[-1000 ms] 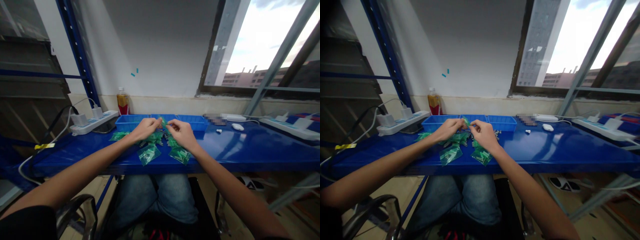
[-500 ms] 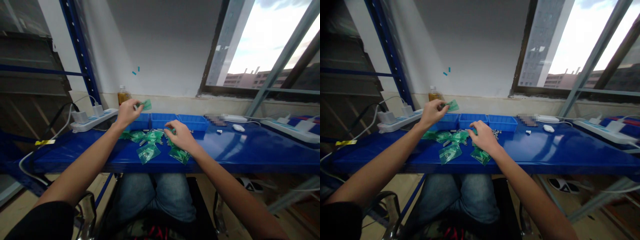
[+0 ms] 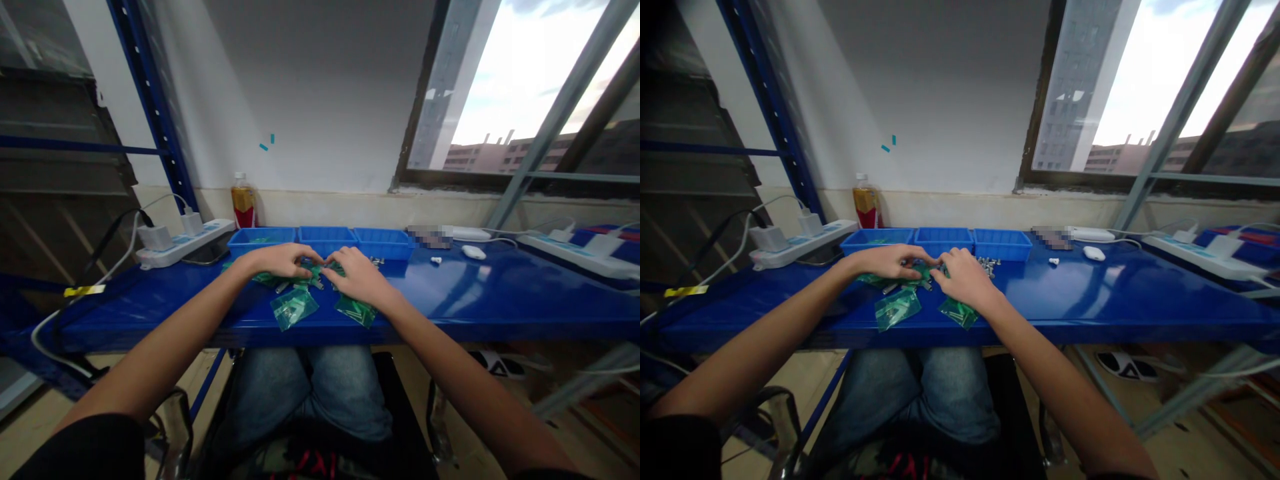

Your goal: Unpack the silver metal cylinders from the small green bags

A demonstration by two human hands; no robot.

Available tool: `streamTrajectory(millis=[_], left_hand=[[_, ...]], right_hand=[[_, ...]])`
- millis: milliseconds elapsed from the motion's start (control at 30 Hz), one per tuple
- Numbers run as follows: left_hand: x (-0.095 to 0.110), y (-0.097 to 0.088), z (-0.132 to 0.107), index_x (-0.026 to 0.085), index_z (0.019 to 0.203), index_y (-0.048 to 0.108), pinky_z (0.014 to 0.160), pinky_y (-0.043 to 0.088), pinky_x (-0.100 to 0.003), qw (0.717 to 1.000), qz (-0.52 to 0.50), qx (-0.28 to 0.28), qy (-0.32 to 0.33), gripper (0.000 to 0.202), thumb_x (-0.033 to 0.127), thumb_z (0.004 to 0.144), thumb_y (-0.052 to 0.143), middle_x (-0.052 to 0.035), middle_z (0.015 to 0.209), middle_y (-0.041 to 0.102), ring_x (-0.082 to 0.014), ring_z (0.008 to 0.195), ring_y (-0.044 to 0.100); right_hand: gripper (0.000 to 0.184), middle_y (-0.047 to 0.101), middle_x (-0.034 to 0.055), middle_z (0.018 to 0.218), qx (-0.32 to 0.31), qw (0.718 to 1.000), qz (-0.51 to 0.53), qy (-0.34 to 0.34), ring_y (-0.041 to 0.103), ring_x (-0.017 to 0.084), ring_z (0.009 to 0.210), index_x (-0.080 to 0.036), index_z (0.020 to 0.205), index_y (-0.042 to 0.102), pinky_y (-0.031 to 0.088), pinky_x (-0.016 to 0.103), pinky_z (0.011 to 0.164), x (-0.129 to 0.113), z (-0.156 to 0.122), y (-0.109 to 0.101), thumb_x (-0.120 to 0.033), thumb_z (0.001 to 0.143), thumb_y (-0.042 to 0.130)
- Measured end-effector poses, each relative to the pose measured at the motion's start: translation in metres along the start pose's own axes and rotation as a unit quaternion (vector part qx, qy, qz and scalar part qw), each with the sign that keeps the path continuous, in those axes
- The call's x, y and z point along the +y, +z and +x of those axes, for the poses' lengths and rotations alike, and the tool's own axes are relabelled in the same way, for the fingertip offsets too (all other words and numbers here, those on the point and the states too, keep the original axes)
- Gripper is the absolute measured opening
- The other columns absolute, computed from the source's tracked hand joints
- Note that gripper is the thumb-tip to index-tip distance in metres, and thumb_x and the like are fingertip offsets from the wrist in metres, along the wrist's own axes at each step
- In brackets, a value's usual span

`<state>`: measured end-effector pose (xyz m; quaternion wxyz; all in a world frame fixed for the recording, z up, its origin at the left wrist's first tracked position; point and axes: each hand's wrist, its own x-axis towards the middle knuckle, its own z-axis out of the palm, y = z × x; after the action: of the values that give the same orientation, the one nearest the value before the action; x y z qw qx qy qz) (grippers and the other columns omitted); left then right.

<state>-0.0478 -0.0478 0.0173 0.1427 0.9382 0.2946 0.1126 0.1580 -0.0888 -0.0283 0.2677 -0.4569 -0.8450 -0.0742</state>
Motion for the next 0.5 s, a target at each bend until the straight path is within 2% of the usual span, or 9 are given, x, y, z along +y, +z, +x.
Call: streamTrajectory(millis=[67, 167, 300, 367, 433, 500], left_hand=[[-0.006, -0.001, -0.003, 0.023, 0.11, 0.066, 0.072, 0.046, -0.023, 0.999, 0.015, 0.029, -0.016, 0.041, 0.033, 0.07, 0.066, -0.0047, 0.106, 0.069, -0.0187, 0.086, 0.064], [-0.018, -0.001, -0.004, 0.022, 0.107, 0.067, 0.069, 0.045, -0.023, 0.998, 0.03, 0.052, -0.031, 0.04, 0.037, 0.07, 0.068, -0.0051, 0.102, 0.07, -0.0185, 0.083, 0.064], [-0.025, 0.002, 0.0, 0.02, 0.105, 0.067, 0.063, 0.043, -0.023, 0.996, 0.057, 0.056, -0.036, 0.032, 0.034, 0.077, 0.06, -0.0042, 0.086, 0.071, -0.0162, 0.07, 0.063], [-0.025, 0.002, 0.001, 0.02, 0.105, 0.067, 0.064, 0.043, -0.024, 0.995, 0.072, 0.062, -0.04, 0.032, 0.036, 0.08, 0.056, -0.0048, 0.085, 0.071, -0.0165, 0.071, 0.062], [-0.024, -0.001, -0.001, 0.019, 0.109, 0.066, 0.068, 0.043, -0.025, 0.995, 0.074, 0.046, -0.053, 0.037, 0.041, 0.083, 0.054, -0.0059, 0.091, 0.071, -0.0172, 0.075, 0.063], [-0.022, -0.005, -0.005, 0.019, 0.115, 0.064, 0.071, 0.044, -0.025, 0.996, 0.062, 0.0, -0.067, 0.042, 0.044, 0.083, 0.053, -0.0067, 0.1, 0.07, -0.0176, 0.081, 0.063]], right_hand=[[0.027, 0.062, 0.011, 0.096, -0.007, 1.0, -0.006, -0.003, 0.052, 0.024, 0.096, -0.016, 0.098, 0.063, 0.041, 0.036, 0.089, 0.0, 0.0, 0.0, -0.038, 0.089, 0.053], [0.029, 0.061, 0.0115, 0.097, -0.016, 1.0, -0.012, -0.005, 0.052, 0.024, 0.097, -0.015, 0.098, 0.063, 0.041, 0.037, 0.089, 0.0, -0.001, 0.001, -0.04, 0.089, 0.052], [0.031, 0.06, 0.0115, 0.097, -0.022, 1.0, -0.015, -0.004, 0.052, 0.025, 0.098, -0.015, 0.1, 0.063, 0.041, 0.036, 0.089, -0.001, -0.001, 0.0, -0.041, 0.089, 0.051], [0.03, 0.06, 0.0112, 0.098, -0.026, 1.0, -0.016, -0.002, 0.052, 0.024, 0.098, -0.015, 0.1, 0.063, 0.041, 0.036, 0.09, -0.002, -0.001, -0.001, -0.041, 0.089, 0.051], [0.03, 0.059, 0.011, 0.098, -0.031, 0.999, -0.017, -0.001, 0.052, 0.024, 0.098, -0.015, 0.101, 0.063, 0.041, 0.036, 0.09, -0.003, -0.002, -0.002, -0.04, 0.089, 0.051], [0.031, 0.058, 0.0109, 0.1, -0.035, 0.999, -0.017, -0.001, 0.051, 0.023, 0.099, -0.015, 0.102, 0.063, 0.04, 0.036, 0.091, -0.003, -0.002, -0.002, -0.04, 0.089, 0.052]])
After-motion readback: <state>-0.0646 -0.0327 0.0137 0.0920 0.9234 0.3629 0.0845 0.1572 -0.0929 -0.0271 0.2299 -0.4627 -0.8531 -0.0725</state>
